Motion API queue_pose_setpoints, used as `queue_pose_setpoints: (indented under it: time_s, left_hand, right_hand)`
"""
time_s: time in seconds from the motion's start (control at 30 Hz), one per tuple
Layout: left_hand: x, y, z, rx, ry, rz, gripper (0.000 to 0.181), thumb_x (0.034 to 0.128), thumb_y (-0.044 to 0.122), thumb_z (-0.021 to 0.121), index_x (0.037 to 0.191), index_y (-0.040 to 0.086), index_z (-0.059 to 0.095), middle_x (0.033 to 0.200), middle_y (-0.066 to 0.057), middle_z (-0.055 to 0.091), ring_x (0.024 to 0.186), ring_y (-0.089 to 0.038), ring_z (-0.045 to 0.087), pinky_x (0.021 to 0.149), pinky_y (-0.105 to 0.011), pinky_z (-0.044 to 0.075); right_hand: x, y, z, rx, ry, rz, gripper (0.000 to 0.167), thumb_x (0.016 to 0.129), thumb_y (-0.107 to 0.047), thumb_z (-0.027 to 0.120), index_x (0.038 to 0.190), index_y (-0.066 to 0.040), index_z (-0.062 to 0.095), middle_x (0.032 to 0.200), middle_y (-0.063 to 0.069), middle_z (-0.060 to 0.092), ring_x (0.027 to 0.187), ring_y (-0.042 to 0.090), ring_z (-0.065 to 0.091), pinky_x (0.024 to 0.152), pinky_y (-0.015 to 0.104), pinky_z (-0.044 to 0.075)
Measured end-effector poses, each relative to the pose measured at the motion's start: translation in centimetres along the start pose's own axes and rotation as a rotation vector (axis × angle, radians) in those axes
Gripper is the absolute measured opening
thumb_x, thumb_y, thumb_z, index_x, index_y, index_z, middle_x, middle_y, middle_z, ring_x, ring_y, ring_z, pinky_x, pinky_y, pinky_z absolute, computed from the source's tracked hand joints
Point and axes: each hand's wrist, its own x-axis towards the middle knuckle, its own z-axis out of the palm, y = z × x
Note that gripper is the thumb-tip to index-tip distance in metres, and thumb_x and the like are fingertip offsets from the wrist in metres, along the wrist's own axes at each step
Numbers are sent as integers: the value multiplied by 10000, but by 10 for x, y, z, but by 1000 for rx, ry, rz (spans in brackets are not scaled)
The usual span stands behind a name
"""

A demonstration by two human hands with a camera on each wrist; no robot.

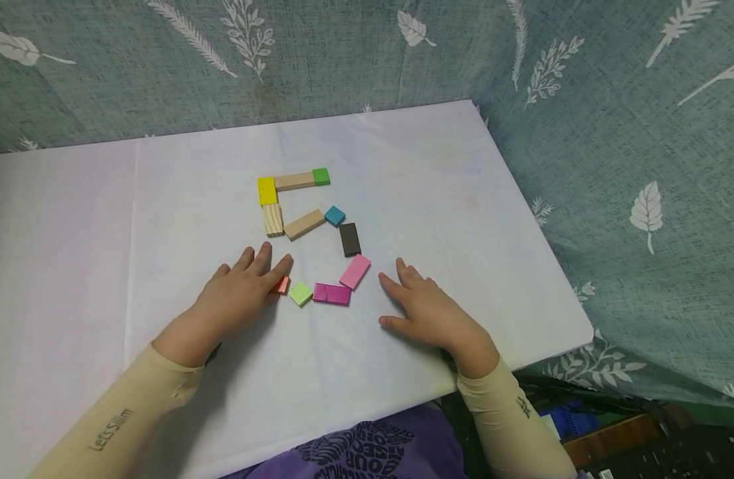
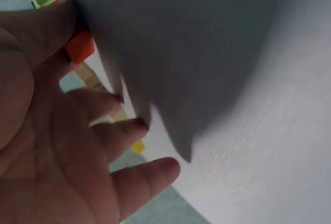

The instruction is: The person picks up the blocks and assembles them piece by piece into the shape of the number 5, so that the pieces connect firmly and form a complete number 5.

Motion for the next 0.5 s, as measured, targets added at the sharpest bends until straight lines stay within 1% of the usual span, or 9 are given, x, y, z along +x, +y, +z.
queue_pose_setpoints:
  time_s: [0.13,0.2,0.37,0.5]
  left_hand:
    - [4,1,1,-14,34,-19,655,1007,346,604,1585,187,339,1624,-255,281,1447,-523,328,1021,-722,406]
    - [4,1,1,-26,37,-31,681,991,385,628,1578,174,355,1624,-255,284,1448,-520,328,1023,-717,408]
    - [3,1,-1,-29,24,-33,683,974,381,658,1567,182,383,1617,-261,294,1449,-523,323,1022,-717,410]
    - [2,1,0,-22,39,-21,676,967,381,671,1559,204,399,1599,-269,324,1435,-530,343,1005,-716,425]
  right_hand:
    - [1,1,0,1,-1,1,756,957,-457,644,1585,-167,337,1675,207,144,1546,391,200,1202,623,248]
    - [1,1,1,0,0,-2,756,958,-459,643,1585,-168,338,1675,207,143,1546,389,201,1202,622,249]
    - [1,1,1,-6,1,2,755,957,-456,645,1583,-165,341,1673,208,146,1543,390,209,1199,623,255]
    - [0,1,1,-4,-2,6,755,956,-454,648,1583,-166,341,1674,205,149,1544,390,207,1200,624,251]
